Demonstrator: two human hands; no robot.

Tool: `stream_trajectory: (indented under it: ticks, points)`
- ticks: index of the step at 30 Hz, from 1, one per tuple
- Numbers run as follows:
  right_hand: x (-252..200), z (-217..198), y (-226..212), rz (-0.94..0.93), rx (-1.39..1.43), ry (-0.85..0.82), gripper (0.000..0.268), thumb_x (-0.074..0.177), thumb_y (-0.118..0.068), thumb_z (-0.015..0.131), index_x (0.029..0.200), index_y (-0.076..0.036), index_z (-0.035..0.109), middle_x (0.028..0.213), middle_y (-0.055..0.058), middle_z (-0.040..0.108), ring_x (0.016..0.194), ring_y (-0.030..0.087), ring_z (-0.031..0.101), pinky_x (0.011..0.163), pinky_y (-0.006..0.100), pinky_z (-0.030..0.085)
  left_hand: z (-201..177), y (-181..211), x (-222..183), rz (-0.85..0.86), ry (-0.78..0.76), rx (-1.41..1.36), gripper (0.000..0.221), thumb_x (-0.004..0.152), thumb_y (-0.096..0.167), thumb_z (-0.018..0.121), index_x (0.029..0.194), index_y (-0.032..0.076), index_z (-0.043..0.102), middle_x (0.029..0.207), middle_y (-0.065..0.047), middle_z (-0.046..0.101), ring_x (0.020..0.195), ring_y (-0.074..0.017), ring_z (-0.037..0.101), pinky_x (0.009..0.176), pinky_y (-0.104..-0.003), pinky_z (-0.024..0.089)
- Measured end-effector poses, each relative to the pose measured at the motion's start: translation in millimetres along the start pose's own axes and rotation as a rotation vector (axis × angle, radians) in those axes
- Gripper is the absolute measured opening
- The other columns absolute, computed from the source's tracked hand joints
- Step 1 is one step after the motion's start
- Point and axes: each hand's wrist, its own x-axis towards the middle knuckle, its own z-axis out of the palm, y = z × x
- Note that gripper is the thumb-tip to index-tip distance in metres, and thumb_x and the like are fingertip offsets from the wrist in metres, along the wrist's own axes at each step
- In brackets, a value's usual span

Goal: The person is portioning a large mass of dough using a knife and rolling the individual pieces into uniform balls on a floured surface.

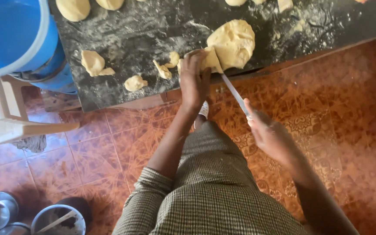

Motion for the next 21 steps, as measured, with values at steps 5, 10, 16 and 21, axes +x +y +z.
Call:
stream_trajectory:
  ticks: [5,10,16,21]
  points:
    - [-28.3,-76.8,23.9,0.187,0.295,0.003,0.073,0.090,-0.002,0.053,0.153,-0.028,0.026,0.124,0.013,0.061,0.045,0.012,0.046,0.033,0.023,0.040,-51.3,92.9,19.7,-0.302,0.272,-0.576,0.042,0.090,0.022,0.065,0.127,0.006,0.055,0.124,-0.011,0.059,0.115,-0.0251,0.056,0.097,-0.039,0.049]
    - [15.0,-105.6,80.0,0.508,-0.002,0.199,0.066,0.098,-0.023,0.047,0.160,-0.014,0.024,0.135,0.024,0.048,0.114,0.042,0.053,0.082,0.055,0.042,-68.4,77.2,50.3,-0.636,0.401,-1.442,0.049,0.086,0.010,0.061,0.129,-0.010,0.049,0.130,-0.025,0.053,0.121,-0.0404,0.052,0.099,-0.050,0.052]
    - [105.3,-81.8,157.9,0.536,-0.168,0.172,0.060,0.101,-0.021,0.055,0.158,-0.021,0.034,0.128,0.025,0.057,0.122,0.048,0.037,0.095,0.058,0.032,-42.8,62.2,54.9,-0.710,0.229,-1.738,0.060,0.090,0.023,0.049,0.140,-0.010,0.039,0.125,-0.034,0.050,0.099,-0.0402,0.058,0.087,-0.052,0.055]
    - [145.4,-64.0,216.8,-0.046,-0.633,0.693,0.044,0.078,-0.006,0.094,0.119,-0.011,0.079,0.123,0.014,0.057,0.102,0.032,0.046,0.065,0.040,0.049,-36.9,68.4,69.1,-0.617,0.107,-1.573,0.066,0.088,0.010,0.057,0.146,-0.006,0.030,0.134,-0.028,0.048,0.115,-0.0381,0.057,0.098,-0.043,0.053]
